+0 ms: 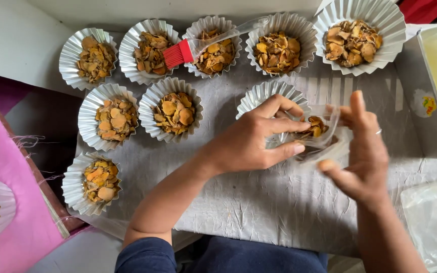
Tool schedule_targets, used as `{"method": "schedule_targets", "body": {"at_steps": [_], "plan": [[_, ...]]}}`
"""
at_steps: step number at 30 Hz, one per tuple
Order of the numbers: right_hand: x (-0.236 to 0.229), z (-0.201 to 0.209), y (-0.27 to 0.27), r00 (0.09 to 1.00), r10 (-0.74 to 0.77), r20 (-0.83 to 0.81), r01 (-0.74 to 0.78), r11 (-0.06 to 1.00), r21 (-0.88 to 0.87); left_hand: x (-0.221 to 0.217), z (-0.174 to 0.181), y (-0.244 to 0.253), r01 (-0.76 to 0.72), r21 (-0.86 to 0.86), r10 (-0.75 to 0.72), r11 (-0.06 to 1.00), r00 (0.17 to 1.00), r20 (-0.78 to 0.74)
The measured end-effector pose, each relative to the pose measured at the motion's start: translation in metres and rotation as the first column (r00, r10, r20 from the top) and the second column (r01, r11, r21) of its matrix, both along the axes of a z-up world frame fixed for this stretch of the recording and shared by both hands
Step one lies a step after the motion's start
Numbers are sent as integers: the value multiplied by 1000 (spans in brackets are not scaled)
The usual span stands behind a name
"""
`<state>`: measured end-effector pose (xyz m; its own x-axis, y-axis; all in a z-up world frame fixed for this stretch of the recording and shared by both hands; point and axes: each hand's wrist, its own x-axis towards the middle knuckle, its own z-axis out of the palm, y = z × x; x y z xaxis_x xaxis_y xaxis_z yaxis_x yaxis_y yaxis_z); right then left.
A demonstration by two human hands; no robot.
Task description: Preparing and packaging dried tea leaves by pressing them into cupcake liners with a brush and filling small plastic bags.
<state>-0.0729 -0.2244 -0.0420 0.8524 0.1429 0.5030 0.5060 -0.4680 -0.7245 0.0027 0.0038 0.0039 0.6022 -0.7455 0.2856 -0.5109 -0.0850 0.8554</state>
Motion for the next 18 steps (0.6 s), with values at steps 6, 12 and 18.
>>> {"method": "schedule_targets", "body": {"at_steps": [6,12,18], "plan": [[-8,23,-4,906,111,-408,60,921,384,2,16,2,123,20,-123,992,992,39],[-8,28,6,927,-90,-364,197,943,269,6,12,-14,209,326,-223,922,975,6],[-10,19,1,923,0,-385,227,808,544,9,14,-8,89,51,-93,995,993,75]]}}
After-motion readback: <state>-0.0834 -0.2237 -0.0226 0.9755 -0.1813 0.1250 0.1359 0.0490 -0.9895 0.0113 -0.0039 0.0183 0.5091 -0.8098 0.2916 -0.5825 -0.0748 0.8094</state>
